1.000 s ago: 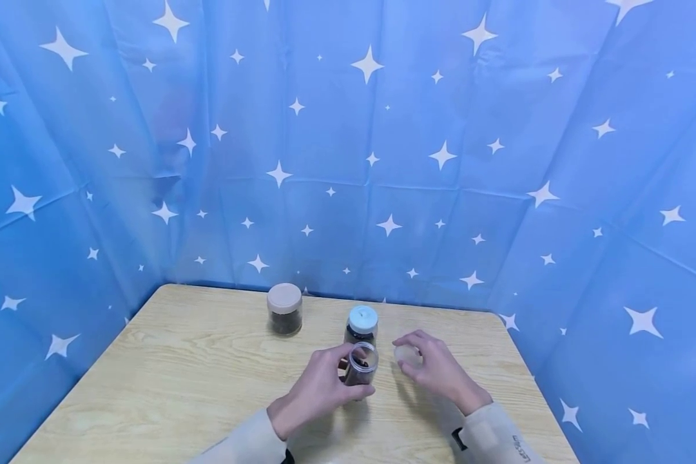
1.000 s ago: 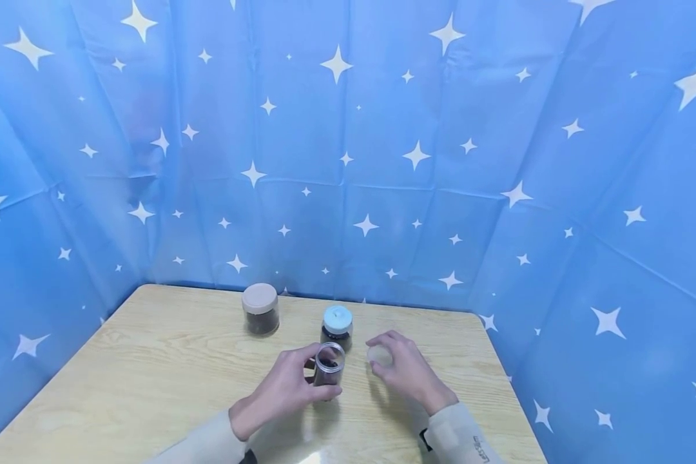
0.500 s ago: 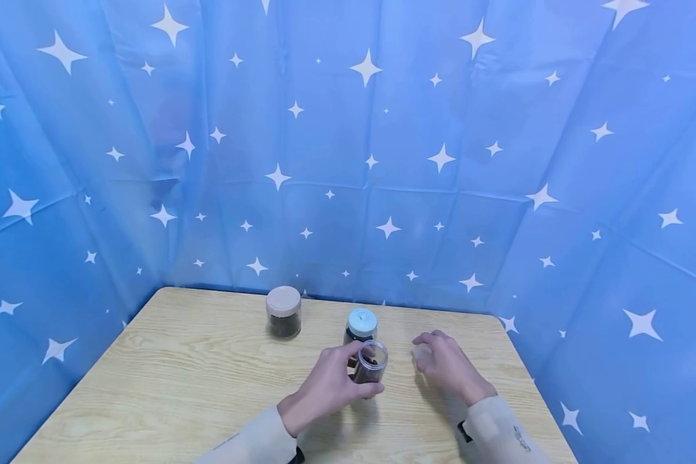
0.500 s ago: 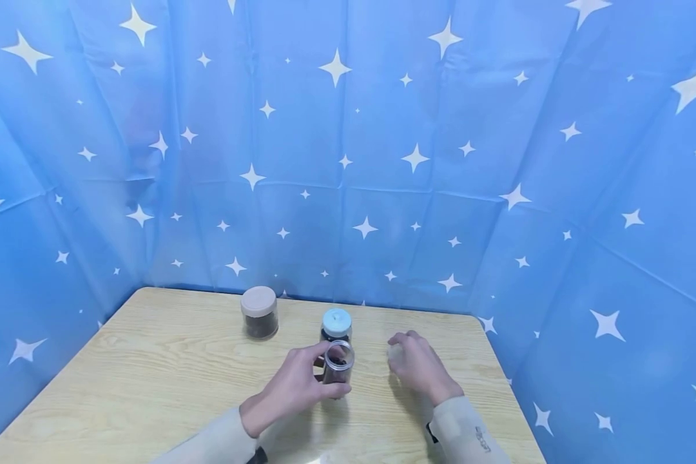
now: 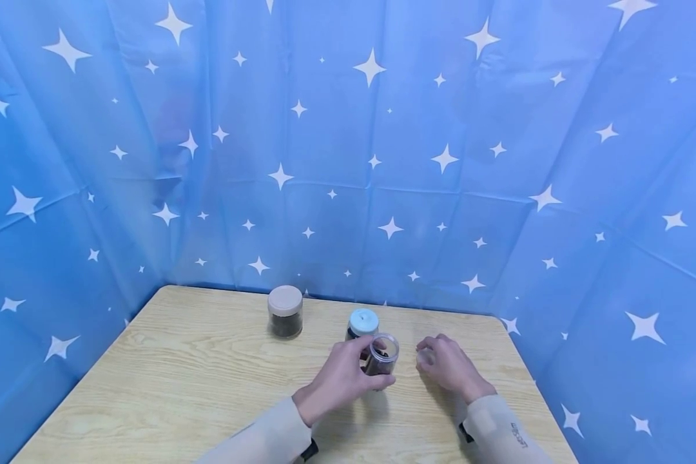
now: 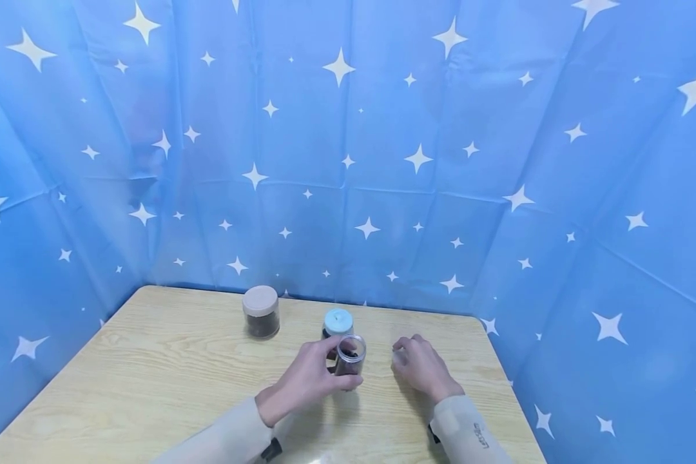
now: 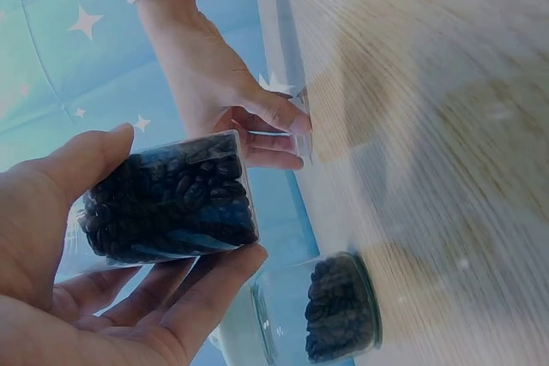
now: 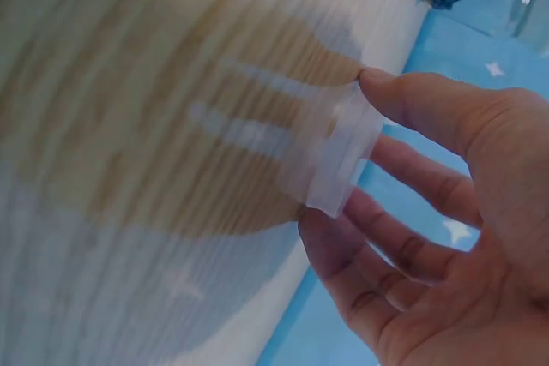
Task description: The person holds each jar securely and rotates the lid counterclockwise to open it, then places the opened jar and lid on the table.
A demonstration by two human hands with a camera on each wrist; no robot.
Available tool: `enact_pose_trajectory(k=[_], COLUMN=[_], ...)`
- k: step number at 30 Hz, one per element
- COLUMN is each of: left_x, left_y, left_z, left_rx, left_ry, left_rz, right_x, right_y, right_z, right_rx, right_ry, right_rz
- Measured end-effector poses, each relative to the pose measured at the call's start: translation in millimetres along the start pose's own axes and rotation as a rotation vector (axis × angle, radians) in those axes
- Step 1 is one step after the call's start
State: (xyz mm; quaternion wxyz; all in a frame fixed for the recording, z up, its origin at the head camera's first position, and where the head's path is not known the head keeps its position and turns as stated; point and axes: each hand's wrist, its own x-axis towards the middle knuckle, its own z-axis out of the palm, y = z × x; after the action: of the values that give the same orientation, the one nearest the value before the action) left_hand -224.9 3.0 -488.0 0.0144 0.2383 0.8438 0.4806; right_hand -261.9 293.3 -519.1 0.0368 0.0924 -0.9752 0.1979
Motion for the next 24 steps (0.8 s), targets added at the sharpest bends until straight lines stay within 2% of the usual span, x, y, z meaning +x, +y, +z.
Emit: enact_pose_trajectory(k=[7,15,24], left_x=[12.3,32.9,55.2], left_y=[-1.4,-0.5,-3.1], left_z=[12.5,31.1,55.8], left_rx=[-0.008,0.019,0.031], left_ry=[0.012,0.047,0.061], left_rz=[0.023,0.032,-0.026], right_x=[-3.7,-10.9,-15.9], right_y=[5.1,6.6,7.9], right_z=[0.8,-6.1,-9.8], right_rx=[-0.009,0.002,-0.001], right_ry=[0.003,0.026,0.050], right_rz=[-0.016,-0.016,-0.015])
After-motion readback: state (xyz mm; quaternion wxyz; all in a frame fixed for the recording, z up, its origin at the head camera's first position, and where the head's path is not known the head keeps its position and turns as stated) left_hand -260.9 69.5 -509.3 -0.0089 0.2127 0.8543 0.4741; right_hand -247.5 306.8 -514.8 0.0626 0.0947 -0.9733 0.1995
